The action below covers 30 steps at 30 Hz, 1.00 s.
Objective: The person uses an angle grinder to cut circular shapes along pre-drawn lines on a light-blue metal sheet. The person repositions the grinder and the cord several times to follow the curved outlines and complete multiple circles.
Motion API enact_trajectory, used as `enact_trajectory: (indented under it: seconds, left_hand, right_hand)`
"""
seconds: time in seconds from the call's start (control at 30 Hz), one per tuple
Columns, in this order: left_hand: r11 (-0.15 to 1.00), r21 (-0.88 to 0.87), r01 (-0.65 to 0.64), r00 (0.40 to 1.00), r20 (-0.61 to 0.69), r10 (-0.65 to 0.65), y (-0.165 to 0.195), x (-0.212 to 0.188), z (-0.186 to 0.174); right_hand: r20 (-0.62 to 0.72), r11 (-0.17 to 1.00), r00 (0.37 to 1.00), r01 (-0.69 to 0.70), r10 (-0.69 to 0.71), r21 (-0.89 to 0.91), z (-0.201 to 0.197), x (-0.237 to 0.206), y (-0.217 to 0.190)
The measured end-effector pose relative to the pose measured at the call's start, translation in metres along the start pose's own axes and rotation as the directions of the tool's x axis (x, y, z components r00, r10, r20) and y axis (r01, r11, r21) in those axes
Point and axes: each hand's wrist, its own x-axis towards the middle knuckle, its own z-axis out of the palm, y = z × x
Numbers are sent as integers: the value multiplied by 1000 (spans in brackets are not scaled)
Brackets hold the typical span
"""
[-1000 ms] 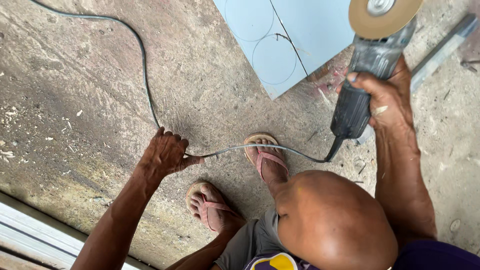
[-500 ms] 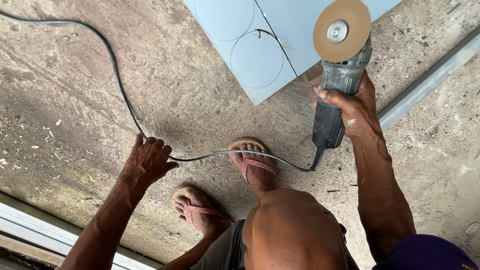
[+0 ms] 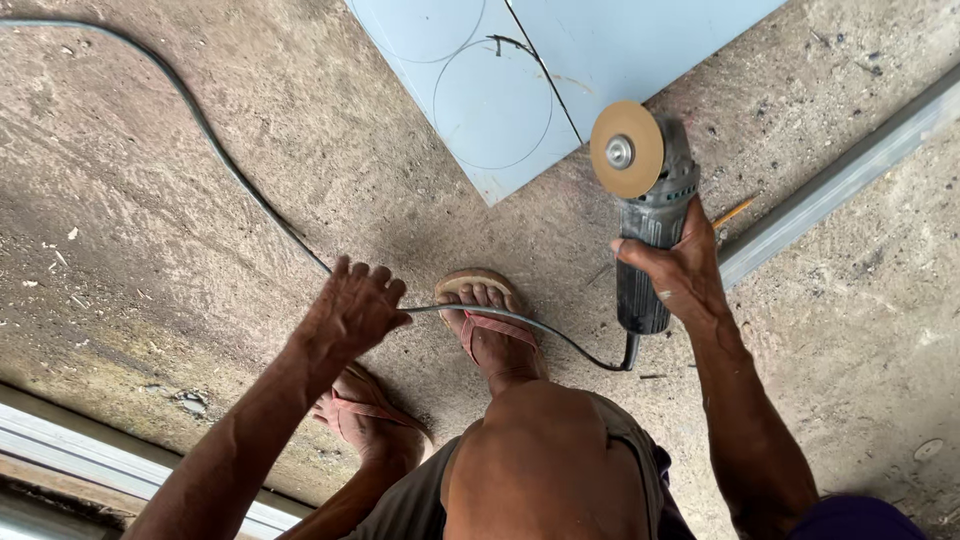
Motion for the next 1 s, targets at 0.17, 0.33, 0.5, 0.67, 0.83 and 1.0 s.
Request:
enact_trajectory:
  seconds: [0.17,0.33,0.5,0.67,0.83,1.0]
  left_hand:
    - [988,53,-147,958,-240,155,19,-1,-12]
    - [896,423,-133,986,-35,163,-8,-22,-100]
    - [902,430,-29,997,-46,54,-12,-23,-221]
    - [983,128,-129,978,181,104,4,0,-233]
    - [904,228,-361,932,108,345,7,31,-211]
    - [854,-281,-437,888,18,460,-14,17,-180]
  right_hand:
    - [-21,998,998,-52,53,35,12,-3,2]
    - [-35,997,999,-21,24,75,13,-1,-2]
    - [-92,958,995,70,-46,277,6,24,-24]
    - [-104,900,993,101,-63,425,14,52,-55]
    - [-208,919,975,155,-82,362,34,61,-62]
    - [-326,884,944,196,-53,425,65,58,-83]
